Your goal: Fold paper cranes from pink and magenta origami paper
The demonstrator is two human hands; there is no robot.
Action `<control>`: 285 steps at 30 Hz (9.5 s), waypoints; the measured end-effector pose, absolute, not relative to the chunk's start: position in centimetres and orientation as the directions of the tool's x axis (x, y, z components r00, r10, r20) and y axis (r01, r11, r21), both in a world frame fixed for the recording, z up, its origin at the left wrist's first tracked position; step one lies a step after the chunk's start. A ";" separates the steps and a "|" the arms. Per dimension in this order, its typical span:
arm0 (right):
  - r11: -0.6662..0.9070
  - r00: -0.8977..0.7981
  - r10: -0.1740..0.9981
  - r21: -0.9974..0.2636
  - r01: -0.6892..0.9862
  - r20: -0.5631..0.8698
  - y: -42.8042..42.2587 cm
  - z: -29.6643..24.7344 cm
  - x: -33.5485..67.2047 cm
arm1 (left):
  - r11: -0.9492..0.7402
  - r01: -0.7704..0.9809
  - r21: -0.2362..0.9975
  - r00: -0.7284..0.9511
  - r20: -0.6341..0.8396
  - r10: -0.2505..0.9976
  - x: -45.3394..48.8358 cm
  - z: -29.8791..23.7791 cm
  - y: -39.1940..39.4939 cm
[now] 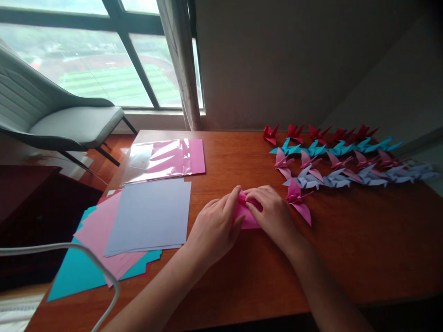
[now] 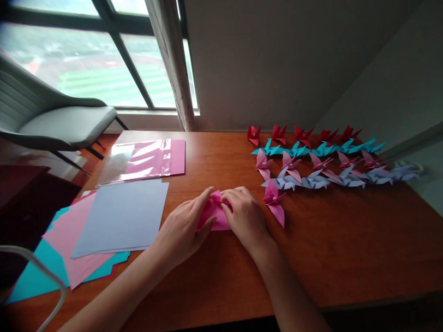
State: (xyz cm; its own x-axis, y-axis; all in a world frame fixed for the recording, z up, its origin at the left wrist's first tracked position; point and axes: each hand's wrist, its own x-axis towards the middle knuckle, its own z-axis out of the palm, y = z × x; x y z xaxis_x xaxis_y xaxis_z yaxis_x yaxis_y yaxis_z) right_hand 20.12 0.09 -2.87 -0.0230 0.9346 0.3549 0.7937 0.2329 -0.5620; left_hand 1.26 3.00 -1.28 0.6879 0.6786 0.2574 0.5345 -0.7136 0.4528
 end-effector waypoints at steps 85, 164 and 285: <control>0.203 -0.075 0.976 -0.725 0.659 0.205 -0.8 -1.2 19.6 | -0.627 0.617 0.475 0.658 0.125 0.743 1.7 -1.1 3.7; 0.040 -0.056 0.998 -0.917 0.397 0.020 -1.6 1.1 20.5 | -0.195 0.319 0.928 0.692 -0.087 0.717 0.3 1.7 4.3; 0.114 -0.053 0.991 -0.588 0.801 0.119 -0.7 -0.4 20.1 | -0.796 0.604 0.051 0.773 0.206 0.600 2.3 -0.7 -2.8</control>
State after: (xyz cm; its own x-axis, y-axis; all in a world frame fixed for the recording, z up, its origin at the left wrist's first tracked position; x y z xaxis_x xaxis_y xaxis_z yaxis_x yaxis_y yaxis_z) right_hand 20.07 -0.74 -0.43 -0.0530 0.9914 0.1195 0.8008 0.1137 -0.5880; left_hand 2.27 -2.85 -0.68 0.7733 0.5997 0.2061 0.6036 -0.7957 0.0507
